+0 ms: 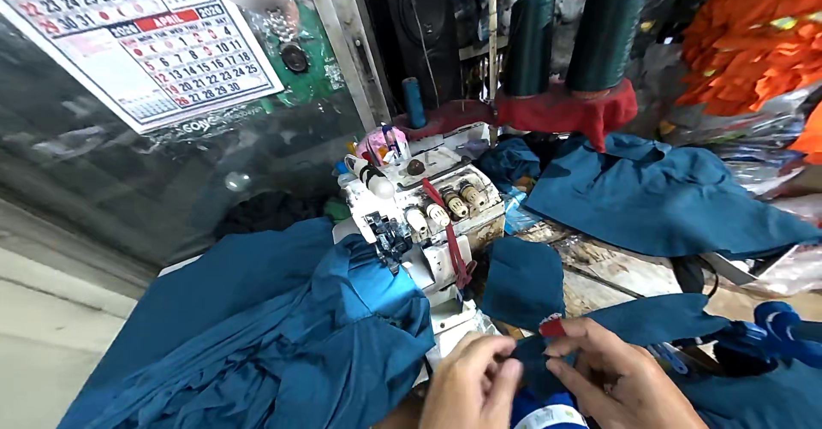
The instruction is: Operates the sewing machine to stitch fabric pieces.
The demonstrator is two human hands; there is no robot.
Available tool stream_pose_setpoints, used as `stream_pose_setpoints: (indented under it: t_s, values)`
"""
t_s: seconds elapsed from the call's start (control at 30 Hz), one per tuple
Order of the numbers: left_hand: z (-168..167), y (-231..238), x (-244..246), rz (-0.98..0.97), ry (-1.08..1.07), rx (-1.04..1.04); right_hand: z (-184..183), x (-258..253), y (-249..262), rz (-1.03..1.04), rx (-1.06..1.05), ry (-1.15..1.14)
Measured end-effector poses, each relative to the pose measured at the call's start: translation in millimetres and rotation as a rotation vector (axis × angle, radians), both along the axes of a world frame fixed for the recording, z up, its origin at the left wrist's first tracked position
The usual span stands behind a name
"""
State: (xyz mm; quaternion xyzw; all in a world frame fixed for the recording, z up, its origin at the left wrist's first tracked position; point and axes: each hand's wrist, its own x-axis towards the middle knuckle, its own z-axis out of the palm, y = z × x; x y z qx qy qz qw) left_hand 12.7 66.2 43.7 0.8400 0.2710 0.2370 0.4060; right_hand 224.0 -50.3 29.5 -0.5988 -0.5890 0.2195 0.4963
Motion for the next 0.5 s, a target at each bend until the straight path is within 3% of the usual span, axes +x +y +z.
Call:
stream_pose_setpoints:
  t_s: [0.1, 0.2, 0.27, 0.37, 0.43, 0.5]
  values:
    - [-16.1, 0.9, 28.1, -0.080, -0.047, -0.046, 4.6, 2.7, -4.7, -0.028, -0.005, 0.001]
    - [-4.7, 0.2, 30.8, -0.088, -0.052, -0.082, 0.7, -0.2, -16.2, -0.105, 0.103, 0.083]
    - [12.8, 2.1, 38.8, -0.083, -0.111, -0.152, -4.0, -19.0, -26.5, -0.095, 0.214, 0.322]
    - [52.7, 5.2, 62.2, -0.188, -0.334, -0.233, -12.8, -39.8, -27.8, 0.118, 0.047, 0.749]
    - [76.3, 5.4, 72.5, -0.314, -0.507, -0.253, -9.9, -15.2, -19.1, 0.091, 0.089, 1.119]
    - [84.5, 7.4, 71.4, -0.423, -0.579, -0.266, 5.9, 43.8, -25.4, -0.095, 0.309, 1.329]
